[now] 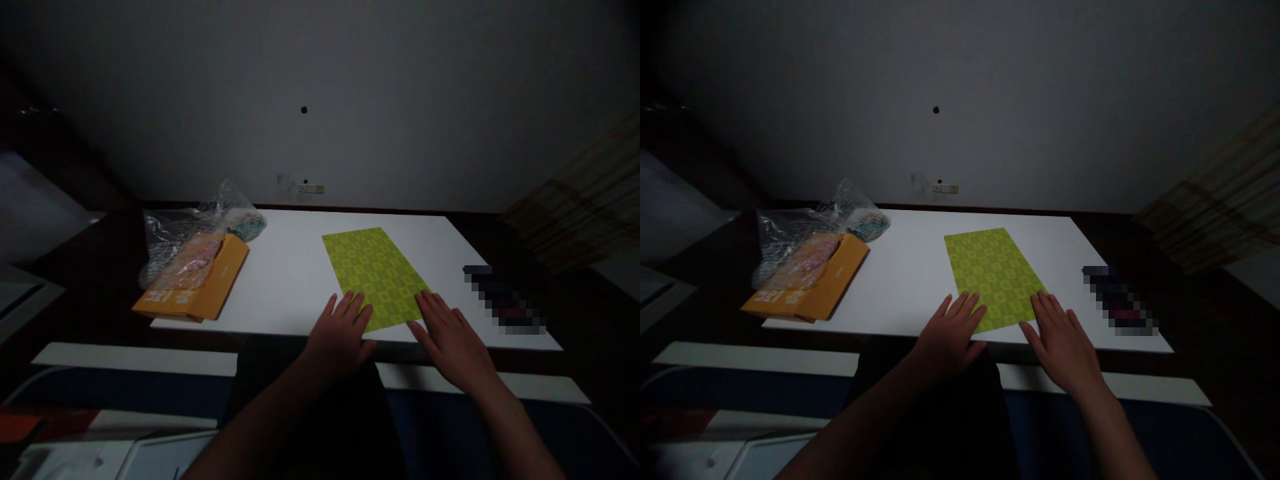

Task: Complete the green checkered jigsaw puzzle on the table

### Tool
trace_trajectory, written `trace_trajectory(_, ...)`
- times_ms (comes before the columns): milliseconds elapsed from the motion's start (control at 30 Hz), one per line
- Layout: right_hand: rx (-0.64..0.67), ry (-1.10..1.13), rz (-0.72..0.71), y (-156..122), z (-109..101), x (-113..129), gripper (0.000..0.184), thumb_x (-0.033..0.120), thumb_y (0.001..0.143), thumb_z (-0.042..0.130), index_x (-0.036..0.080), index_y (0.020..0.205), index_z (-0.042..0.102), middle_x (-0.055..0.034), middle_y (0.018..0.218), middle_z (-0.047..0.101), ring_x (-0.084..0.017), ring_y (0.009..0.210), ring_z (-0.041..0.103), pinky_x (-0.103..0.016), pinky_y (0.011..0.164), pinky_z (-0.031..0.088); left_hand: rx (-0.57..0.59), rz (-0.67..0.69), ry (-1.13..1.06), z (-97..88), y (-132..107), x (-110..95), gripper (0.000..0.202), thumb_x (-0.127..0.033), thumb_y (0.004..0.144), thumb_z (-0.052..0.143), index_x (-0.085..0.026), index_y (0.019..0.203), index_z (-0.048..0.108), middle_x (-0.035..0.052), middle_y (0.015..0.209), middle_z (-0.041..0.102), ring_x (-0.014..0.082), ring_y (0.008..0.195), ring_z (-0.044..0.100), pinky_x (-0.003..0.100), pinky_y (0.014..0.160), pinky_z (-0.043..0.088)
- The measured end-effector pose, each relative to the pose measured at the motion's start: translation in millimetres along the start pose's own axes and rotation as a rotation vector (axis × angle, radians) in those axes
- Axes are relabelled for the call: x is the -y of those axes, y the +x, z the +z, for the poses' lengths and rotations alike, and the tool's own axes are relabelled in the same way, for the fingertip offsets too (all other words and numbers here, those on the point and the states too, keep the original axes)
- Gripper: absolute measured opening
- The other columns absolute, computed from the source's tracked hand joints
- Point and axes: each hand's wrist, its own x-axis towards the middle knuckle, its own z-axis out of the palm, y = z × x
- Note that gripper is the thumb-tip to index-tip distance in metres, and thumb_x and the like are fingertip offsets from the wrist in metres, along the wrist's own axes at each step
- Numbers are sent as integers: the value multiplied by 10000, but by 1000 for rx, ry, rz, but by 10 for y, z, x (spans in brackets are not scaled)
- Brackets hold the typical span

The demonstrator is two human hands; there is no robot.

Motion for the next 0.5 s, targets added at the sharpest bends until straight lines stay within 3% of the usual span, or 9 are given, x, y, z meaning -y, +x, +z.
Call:
trace_trajectory(133,52,-37,48,36,-9,-182,800,623,1167,297,106,1756,459,-210,1826,415,-405,1729,344,-709,1361,371,-20,20,-3,41,162,-64,748,-668,1160,409,-186,1730,463,157,1846,409,371,1730,344,638,1390,296)
trace_trajectory(300,50,-42,81,38,50,-195,861,630,1166,248,18,1737,446,-235,1832,397,-419,1735,320,-678,1378,343,-39,15,-16,44,238,-83,750,-676,1168,361,-183,1721,472,157,1842,419,370,1728,347,619,1391,287)
trace_trajectory(500,22,-2,78,25,82,-210,841,650,1143,297,106,1769,435,-217,1827,416,-437,1728,332,-685,1374,336,-49,7,-19,55,206,-86,730,-664,1170,367,-183,1707,479,157,1840,422,371,1729,342,615,1391,283)
